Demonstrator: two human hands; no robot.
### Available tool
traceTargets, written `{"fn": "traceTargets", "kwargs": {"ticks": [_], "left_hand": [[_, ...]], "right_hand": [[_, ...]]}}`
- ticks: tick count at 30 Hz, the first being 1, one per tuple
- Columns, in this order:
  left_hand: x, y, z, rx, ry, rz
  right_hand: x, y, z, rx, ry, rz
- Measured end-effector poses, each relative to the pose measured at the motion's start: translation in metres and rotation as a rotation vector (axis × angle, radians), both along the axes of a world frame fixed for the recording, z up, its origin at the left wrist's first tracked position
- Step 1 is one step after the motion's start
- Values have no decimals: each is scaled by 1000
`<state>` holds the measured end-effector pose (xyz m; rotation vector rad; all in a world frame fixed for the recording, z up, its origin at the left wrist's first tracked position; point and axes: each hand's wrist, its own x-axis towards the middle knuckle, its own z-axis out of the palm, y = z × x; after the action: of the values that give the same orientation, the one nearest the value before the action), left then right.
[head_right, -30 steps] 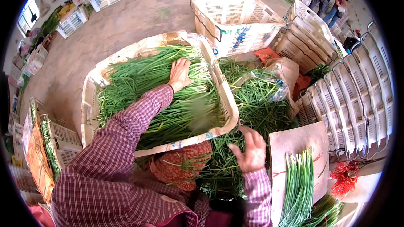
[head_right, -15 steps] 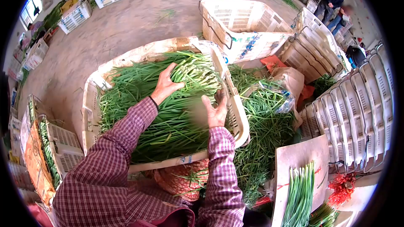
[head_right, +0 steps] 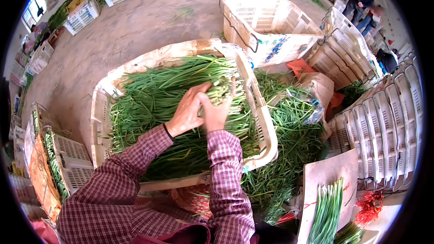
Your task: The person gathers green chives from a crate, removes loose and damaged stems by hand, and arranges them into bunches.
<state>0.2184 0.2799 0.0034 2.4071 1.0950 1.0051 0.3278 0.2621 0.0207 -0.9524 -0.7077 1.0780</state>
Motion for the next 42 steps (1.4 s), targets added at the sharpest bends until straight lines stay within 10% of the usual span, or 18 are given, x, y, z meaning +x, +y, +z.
{"fn": "traceTargets", "kwargs": {"ticks": [4, 16, 25, 29, 34, 37, 42], "left_hand": [[7, -15, 14, 18, 76, 8], [-47, 22, 82, -299, -49, -395], [-99, -3, -61, -325, 500, -344], [-111, -4, -12, -370, 664, -288], [-111, 8, 127, -259, 233, -77], [-59, -41, 217, -569, -275, -488], [73, -138, 185, -1094, -314, -1130]], "right_hand": [[0, -1, 7, 8, 325, -48], [54, -11, 45, 265, 64, -184], [219, -145, 223, 721, -8, -409], [295, -203, 236, 737, -110, -461], [272, -256, 234, 598, -48, -322], [219, -277, 241, 482, -111, -226], [179, -273, 199, 475, 189, 101]]}}
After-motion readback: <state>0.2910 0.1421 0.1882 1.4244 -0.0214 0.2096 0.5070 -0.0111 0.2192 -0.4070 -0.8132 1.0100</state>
